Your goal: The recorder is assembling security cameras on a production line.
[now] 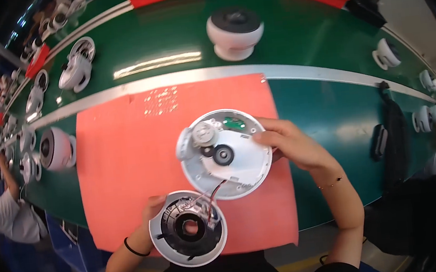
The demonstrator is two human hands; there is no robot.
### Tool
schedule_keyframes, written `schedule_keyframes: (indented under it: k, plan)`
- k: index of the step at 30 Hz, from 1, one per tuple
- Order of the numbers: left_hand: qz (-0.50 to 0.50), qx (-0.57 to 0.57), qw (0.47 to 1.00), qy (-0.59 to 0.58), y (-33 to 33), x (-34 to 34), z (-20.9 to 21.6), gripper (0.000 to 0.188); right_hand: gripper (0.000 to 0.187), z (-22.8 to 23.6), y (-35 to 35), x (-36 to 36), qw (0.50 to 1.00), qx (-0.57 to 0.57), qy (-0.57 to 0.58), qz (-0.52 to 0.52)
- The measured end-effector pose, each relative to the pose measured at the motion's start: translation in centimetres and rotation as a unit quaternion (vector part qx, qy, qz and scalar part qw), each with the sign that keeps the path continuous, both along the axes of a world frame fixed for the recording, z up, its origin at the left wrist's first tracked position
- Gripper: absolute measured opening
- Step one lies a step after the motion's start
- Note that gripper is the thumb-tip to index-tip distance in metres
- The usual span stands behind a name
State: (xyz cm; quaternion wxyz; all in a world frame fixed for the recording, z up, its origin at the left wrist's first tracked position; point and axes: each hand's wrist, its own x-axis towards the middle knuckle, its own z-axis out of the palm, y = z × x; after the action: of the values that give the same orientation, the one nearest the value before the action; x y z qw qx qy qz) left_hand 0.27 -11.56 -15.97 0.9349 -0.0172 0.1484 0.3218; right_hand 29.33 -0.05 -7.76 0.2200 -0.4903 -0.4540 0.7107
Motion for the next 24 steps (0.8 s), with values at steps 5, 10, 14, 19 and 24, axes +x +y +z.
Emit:
schedule_keyframes:
  k: [5, 10, 14, 19, 24]
  plan:
    - [0.070, 0.000, 0.961, 0.269, -3.3, -0.2, 2.8, 0.057, 0.050, -1.7, -2.9, -2.7, 0.920, 0.351, -0.172, -0.022]
    - [0.084, -0.017, 0.958, 0.272, -3.6, 0.4, 5.6, 0.054, 0.041, 4.2, -11.3, -7.9, 0.747, 0.594, -0.123, 0.274]
    - [0.055, -0.028, 0.944, 0.326, -3.4, 2.7, 8.7, 0.058, 0.019, 2.9, -12.4, -8.3, 0.645, 0.684, -0.180, 0.290]
    - [0.097, 0.235, 0.886, 0.386, -3.0, 2.9, 7.0, 0.044, 0.025, 6.4, -12.0, -4.1, 0.692, 0.655, -0.239, 0.187]
    - [0.049, 0.690, 0.405, 0.597, 3.1, 3.3, 6.6, 0.046, 0.025, 6.3, -9.4, -0.4, 0.802, 0.552, -0.150, 0.172]
